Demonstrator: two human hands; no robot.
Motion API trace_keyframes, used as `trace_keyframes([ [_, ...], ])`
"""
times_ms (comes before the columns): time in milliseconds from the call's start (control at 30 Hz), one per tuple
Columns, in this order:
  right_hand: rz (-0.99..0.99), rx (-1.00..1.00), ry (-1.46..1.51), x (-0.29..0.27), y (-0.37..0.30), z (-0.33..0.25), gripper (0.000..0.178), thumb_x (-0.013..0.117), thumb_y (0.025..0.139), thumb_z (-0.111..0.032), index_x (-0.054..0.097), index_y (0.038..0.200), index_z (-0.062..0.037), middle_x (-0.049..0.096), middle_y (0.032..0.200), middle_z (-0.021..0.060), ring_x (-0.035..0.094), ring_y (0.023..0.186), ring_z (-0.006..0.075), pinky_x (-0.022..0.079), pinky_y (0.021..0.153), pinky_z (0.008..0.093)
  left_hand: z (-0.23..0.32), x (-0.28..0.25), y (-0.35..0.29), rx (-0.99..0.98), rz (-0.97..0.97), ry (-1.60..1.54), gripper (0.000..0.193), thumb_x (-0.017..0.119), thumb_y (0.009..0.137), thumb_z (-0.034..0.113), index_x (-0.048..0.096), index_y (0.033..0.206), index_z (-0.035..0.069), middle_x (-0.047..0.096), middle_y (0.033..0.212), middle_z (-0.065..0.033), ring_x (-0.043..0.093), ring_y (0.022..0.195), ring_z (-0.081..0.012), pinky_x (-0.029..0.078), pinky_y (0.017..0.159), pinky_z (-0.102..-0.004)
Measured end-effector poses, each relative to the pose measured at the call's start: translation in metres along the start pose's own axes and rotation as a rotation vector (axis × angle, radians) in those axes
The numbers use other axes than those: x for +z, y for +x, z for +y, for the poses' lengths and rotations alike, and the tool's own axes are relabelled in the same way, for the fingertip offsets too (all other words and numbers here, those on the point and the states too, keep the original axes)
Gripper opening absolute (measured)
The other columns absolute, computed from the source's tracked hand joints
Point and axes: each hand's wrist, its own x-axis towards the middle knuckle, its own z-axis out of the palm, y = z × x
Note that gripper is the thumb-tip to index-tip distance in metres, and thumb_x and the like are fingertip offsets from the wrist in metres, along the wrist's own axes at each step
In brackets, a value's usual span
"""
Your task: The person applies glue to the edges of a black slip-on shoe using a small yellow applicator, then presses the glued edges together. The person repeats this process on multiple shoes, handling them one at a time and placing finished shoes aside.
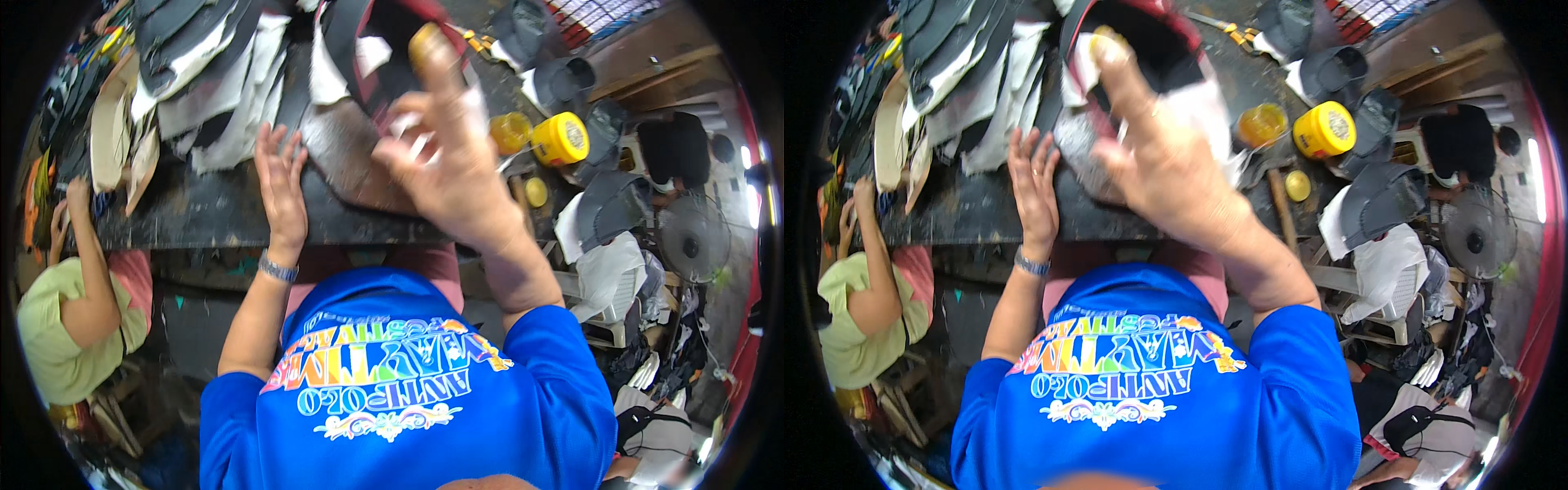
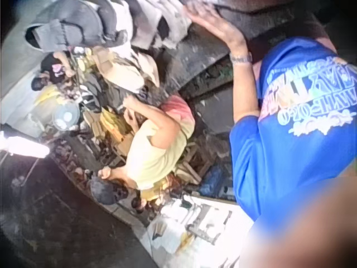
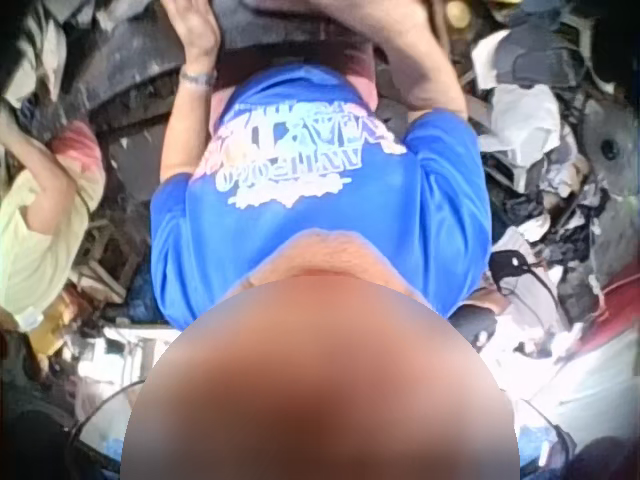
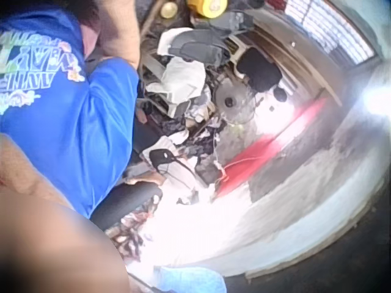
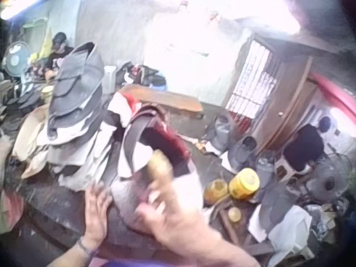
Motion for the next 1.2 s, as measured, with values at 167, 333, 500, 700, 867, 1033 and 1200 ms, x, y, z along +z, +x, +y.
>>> trace_keyframes([
  [167,-0.018,0.254,0.243,0.039,-0.054,-0.003,0.096,0.073,0.088,0.001,0.014,0.163,-0.0107,0.069,0.102,0.013,0.068,0.089,0.0151,0.057,0.082,0.0297,0.025,-0.007,0.01,0.104,0.062,0.132,0.067,0.061,0.099,0.034,0.033,0.153,0.005,0.042,0.148,-0.016,0.041,0.139,-0.0257,0.033,0.115,-0.039],
  [333,-0.045,0.171,0.154,0.031,-0.062,0.016,0.095,0.069,0.087,0.006,0.015,0.163,-0.0109,0.069,0.111,0.0163,0.07,0.094,0.0196,0.057,0.085,0.0321,0.06,0.007,0.023,0.463,-0.068,0.99,0.055,0.083,0.079,0.017,0.065,0.13,0.013,0.051,0.142,-0.0147,0.049,0.132,-0.0316,0.038,0.111,-0.0425],
  [500,0.027,0.066,0.117,0.033,-0.054,0.02,0.093,0.07,0.087,0.006,0.018,0.162,-0.0103,0.07,0.113,0.0172,0.071,0.098,0.0211,0.058,0.088,0.0342,0.087,0.023,0.028,0.646,-0.363,1.071,0.037,0.079,0.082,0.012,0.071,0.118,0.012,0.066,0.123,-0.0085,0.061,0.117,-0.0299,0.047,0.101,-0.0427],
  [700,0.143,0.186,-0.26,0.025,-0.056,0.034,0.09,0.072,0.085,0.002,0.024,0.16,-0.0093,0.068,0.114,0.0162,0.069,0.09,0.0199,0.054,0.079,0.0322,0.094,0.032,0.028,0.462,-0.573,1.037,0.027,0.075,0.086,0.011,0.07,0.112,0.006,0.069,0.111,-0.011,0.069,0.098,-0.0313,0.056,0.084,-0.037],
  [867,0.042,0.558,0.193,0.005,-0.057,0.043,0.081,0.065,0.085,0.007,0.038,0.158,-0.0157,0.068,0.088,0.0051,0.062,0.077,0.0099,0.051,0.074,0.0258,0.09,0.039,0.014,0.201,-0.636,0.896,0.027,0.076,0.087,0.01,0.07,0.113,0.004,0.069,0.107,-0.0106,0.07,0.09,-0.0204,0.056,0.079,-0.0297],
  [1033,0.256,0.044,-0.157,-0.042,-0.04,0.026,0.084,0.063,0.086,0.014,0.032,0.16,-0.0111,0.072,0.095,0.0074,0.065,0.081,0.009,0.052,0.075,0.0227,0.088,0.04,0.011,0.088,-0.525,0.49,0.038,0.068,0.097,0.021,0.064,0.13,0.002,0.068,0.118,-0.0104,0.068,0.1,-0.0175,0.053,0.09,-0.0293],
  [1200,0.082,-0.181,-0.256,-0.017,-0.045,-0.003,0.074,0.073,0.07,0.007,0.06,0.14,-0.0095,0.062,0.078,0.0069,0.058,0.062,0.0217,0.05,0.06,0.0357,0.068,0.031,0.01,0.017,-0.209,0.151,0.049,0.052,0.106,0.032,0.05,0.146,0.003,0.059,0.133,-0.0126,0.061,0.118,-0.0189,0.048,0.1,-0.0314],
])
